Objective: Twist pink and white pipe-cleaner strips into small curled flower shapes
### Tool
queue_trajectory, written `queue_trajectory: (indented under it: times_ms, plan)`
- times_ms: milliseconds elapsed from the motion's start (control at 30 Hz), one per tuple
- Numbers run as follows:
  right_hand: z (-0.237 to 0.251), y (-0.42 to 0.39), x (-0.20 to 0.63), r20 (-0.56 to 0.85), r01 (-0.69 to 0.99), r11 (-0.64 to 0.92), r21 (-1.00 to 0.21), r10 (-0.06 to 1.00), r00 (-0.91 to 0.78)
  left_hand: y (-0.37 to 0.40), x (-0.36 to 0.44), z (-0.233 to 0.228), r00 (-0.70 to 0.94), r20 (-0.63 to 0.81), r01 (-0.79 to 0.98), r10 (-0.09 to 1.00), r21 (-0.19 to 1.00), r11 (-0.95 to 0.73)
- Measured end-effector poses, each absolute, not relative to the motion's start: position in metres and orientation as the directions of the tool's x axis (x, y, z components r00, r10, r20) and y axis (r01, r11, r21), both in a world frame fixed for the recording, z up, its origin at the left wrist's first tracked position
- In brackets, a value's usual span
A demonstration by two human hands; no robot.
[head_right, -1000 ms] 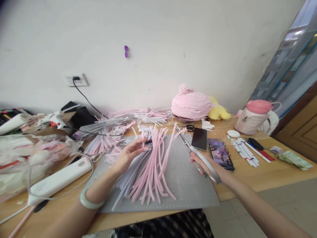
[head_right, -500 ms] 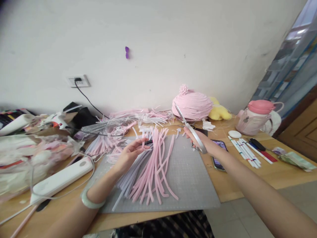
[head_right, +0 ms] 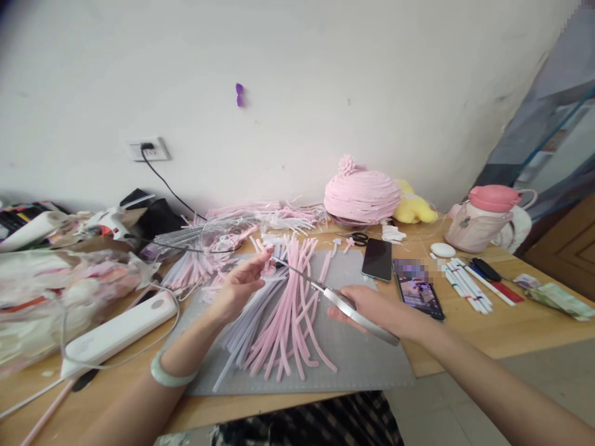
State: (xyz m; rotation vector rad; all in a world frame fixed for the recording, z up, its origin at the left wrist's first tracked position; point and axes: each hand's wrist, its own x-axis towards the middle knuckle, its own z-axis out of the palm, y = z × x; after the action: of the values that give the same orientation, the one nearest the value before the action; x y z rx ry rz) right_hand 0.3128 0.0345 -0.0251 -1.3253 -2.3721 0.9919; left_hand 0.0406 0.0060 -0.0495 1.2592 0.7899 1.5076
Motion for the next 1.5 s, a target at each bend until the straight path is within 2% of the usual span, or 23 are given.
queue_trajectory:
  times_ms: [67, 133, 233, 400, 500, 633, 767, 900, 1100, 1333, 1500]
  plan:
    - [-0.024, 0.033, 0.313, -0.118, 0.669, 0.446, -0.595, 0.774, -0.622, 0.007, 0.04, -0.05, 0.007, 0.334, -0.257, 0.943, 0.912, -0.321]
    - [-0.027, 0.035, 0.312, -0.083, 0.711, 0.468, -0.525, 0.803, -0.59, 0.007, 0.039, -0.051, -0.017, 0.348, -0.248, 0.937, 0.907, -0.341]
    - [-0.034, 0.042, 0.31, -0.07, 0.817, 0.385, -0.43, 0.888, -0.455, 0.008, 0.04, -0.052, -0.059, 0.344, -0.252, 0.937, 0.903, -0.347]
    - [-0.042, 0.05, 0.301, -0.093, 0.899, 0.287, -0.331, 0.938, -0.334, 0.003, 0.048, -0.048, -0.075, 0.169, -0.229, 0.983, 0.956, -0.182]
    - [-0.044, 0.05, 0.296, -0.125, 0.873, 0.31, -0.378, 0.917, -0.379, 0.002, 0.052, -0.045, -0.091, 0.125, -0.222, 0.988, 0.965, -0.143]
    - [-0.049, 0.043, 0.296, -0.137, 0.783, 0.338, -0.523, 0.873, -0.469, 0.004, 0.051, -0.045, -0.114, 0.133, -0.275, 0.985, 0.948, -0.16]
    - [-0.041, 0.028, 0.296, -0.23, 0.727, 0.182, -0.662, 0.874, -0.428, 0.008, 0.047, -0.051, -0.132, 0.131, -0.343, 0.983, 0.924, -0.17]
    - [-0.025, 0.015, 0.294, -0.334, 0.681, 0.059, -0.73, 0.839, -0.43, 0.008, 0.044, -0.051, -0.153, 0.159, -0.328, 0.975, 0.923, -0.202]
    - [-0.017, 0.008, 0.292, -0.316, 0.65, 0.116, -0.751, 0.801, -0.508, 0.004, 0.046, -0.043, -0.151, 0.127, -0.377, 0.98, 0.909, -0.176]
    - [-0.019, 0.007, 0.291, -0.347, 0.667, 0.182, -0.723, 0.739, -0.578, 0.003, 0.048, -0.041, -0.034, 0.027, -0.563, 0.999, 0.826, -0.042]
    - [-0.016, 0.009, 0.294, -0.374, 0.632, 0.183, -0.753, 0.671, -0.64, 0.002, 0.048, -0.039, -0.058, 0.01, -0.568, 0.998, 0.822, -0.041]
